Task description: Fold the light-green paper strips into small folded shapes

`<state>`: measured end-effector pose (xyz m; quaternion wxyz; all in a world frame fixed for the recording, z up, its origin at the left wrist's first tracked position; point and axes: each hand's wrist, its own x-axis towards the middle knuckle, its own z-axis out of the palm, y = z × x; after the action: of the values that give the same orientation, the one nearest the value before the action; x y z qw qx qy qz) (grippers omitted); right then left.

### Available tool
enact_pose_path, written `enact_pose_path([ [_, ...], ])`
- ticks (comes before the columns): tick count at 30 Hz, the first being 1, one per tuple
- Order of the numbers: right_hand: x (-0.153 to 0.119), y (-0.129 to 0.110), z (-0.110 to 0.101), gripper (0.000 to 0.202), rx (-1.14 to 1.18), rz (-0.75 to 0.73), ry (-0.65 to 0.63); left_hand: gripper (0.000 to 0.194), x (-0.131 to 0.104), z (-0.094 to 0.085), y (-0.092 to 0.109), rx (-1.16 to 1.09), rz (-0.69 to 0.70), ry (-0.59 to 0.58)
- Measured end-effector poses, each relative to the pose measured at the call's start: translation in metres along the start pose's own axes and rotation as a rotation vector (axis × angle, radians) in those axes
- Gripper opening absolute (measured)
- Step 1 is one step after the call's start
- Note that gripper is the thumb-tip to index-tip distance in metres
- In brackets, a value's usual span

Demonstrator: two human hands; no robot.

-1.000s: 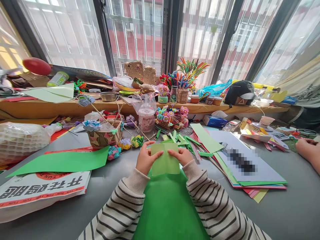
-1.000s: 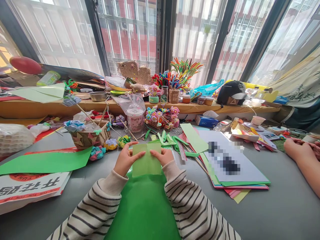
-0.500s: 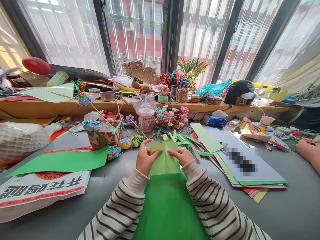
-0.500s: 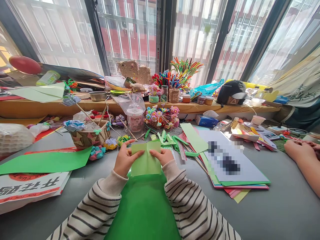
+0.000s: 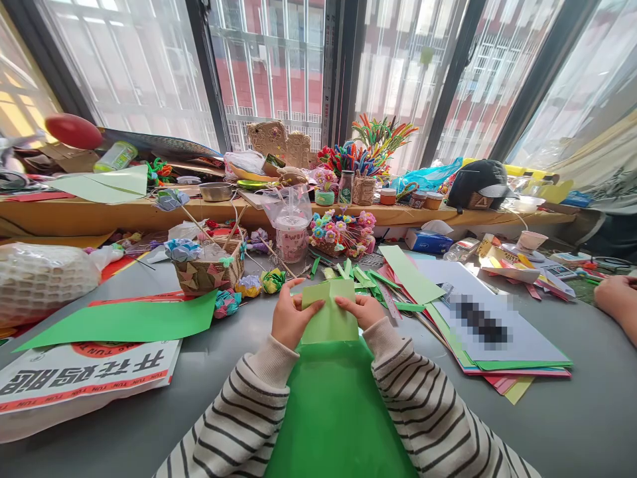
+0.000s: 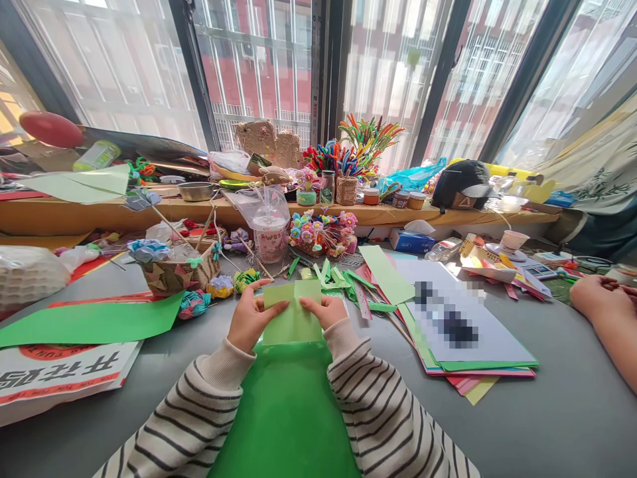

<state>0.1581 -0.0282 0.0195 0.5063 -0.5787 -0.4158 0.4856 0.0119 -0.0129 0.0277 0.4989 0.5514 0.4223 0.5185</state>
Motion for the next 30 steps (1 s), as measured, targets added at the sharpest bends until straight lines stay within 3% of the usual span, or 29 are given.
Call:
enact_pose_path([
  [8, 0.0026, 0.0043, -0.0011, 0.029, 0.089, 0.019, -0.077, 0.065, 0.0014, -0.0017, 0.0006, -0.009, -0.028, 0.018],
  [18, 0.0004, 0.0015, 0.0003, 0.026, 0.100, 0.059, -0.063, 0.062, -0.0011, 0.0010, 0.0035, -0.058, 0.029, 0.019],
  [25, 0.0012, 0.0014, -0.0008, 0.032, 0.041, 0.025, -0.002, 0.072, 0.0015, -0.0016, -0.0019, -0.026, -0.070, -0.027],
  [30, 0.0002, 0.0006, -0.0009, 0.029, 0.038, 0.005, -0.023, 0.080, 0.0008, -0.0018, -0.0026, 0.012, -0.018, 0.016],
])
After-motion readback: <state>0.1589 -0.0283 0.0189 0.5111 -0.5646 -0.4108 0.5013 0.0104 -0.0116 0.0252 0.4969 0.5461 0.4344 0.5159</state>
